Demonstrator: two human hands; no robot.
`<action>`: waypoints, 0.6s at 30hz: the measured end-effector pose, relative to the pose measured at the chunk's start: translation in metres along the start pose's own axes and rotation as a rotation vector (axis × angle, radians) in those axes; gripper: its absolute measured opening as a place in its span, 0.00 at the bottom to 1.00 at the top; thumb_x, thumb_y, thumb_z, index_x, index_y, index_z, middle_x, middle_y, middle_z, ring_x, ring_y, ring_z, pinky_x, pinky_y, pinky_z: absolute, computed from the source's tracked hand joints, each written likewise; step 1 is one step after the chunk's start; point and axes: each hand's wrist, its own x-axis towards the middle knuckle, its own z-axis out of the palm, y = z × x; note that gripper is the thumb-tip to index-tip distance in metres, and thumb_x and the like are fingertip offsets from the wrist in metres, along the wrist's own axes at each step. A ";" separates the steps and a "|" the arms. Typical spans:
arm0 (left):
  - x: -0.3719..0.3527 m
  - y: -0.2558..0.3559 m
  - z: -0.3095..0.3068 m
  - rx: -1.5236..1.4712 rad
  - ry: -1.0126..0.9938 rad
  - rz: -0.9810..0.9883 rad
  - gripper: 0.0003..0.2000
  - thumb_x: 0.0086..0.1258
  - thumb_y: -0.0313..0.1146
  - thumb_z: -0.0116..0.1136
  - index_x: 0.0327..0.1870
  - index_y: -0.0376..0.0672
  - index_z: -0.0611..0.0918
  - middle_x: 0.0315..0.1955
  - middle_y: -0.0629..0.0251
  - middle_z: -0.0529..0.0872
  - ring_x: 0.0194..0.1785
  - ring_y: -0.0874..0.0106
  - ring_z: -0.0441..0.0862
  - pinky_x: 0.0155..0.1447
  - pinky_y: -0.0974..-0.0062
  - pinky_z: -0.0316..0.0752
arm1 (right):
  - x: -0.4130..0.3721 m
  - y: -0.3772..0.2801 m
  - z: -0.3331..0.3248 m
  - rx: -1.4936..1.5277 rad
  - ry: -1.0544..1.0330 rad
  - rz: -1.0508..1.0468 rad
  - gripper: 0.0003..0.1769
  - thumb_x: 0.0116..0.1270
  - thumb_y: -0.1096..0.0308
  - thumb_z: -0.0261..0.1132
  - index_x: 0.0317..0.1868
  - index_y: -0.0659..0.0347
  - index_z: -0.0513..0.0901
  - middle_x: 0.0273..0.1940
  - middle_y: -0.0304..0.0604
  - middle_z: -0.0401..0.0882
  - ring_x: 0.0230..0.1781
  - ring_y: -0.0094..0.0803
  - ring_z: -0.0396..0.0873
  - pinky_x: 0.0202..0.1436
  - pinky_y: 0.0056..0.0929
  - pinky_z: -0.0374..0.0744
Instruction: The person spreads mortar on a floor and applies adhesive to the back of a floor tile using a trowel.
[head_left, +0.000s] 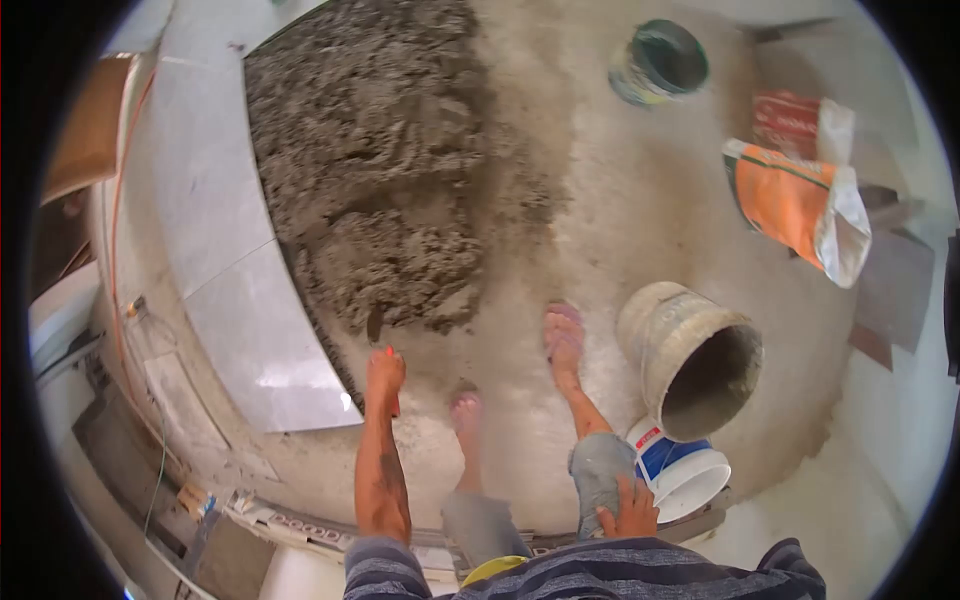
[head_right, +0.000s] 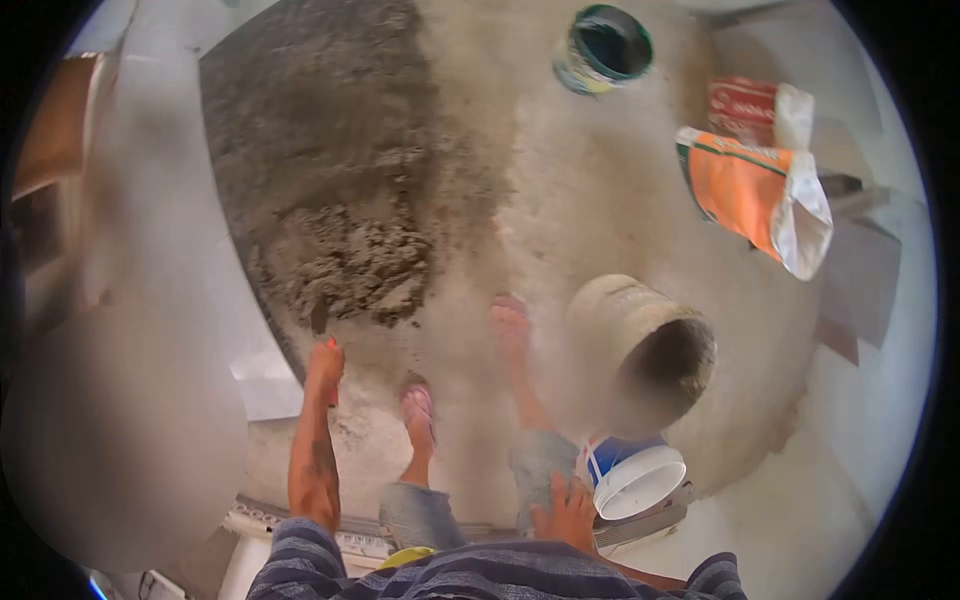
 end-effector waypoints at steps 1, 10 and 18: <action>0.026 0.011 0.008 0.033 0.006 0.053 0.16 0.66 0.40 0.53 0.35 0.30 0.79 0.40 0.38 0.83 0.47 0.44 0.81 0.49 0.51 0.76 | 0.000 0.003 0.005 0.012 -0.009 0.003 0.42 0.60 0.52 0.66 0.71 0.52 0.58 0.66 0.64 0.57 0.67 0.63 0.56 0.63 0.62 0.61; -0.108 -0.004 0.006 -0.268 0.346 0.365 0.42 0.69 0.53 0.58 0.70 0.23 0.59 0.64 0.33 0.68 0.70 0.44 0.64 0.72 0.59 0.59 | -0.045 0.020 0.096 0.059 0.188 -0.093 0.38 0.66 0.51 0.59 0.73 0.53 0.57 0.64 0.64 0.58 0.63 0.60 0.61 0.57 0.61 0.65; -0.406 -0.162 0.061 0.459 -0.001 0.733 0.17 0.64 0.46 0.57 0.35 0.37 0.83 0.37 0.47 0.85 0.40 0.51 0.82 0.42 0.53 0.75 | -0.122 -0.001 0.174 0.282 0.370 0.100 0.38 0.66 0.53 0.59 0.73 0.53 0.57 0.64 0.68 0.58 0.63 0.61 0.62 0.56 0.64 0.64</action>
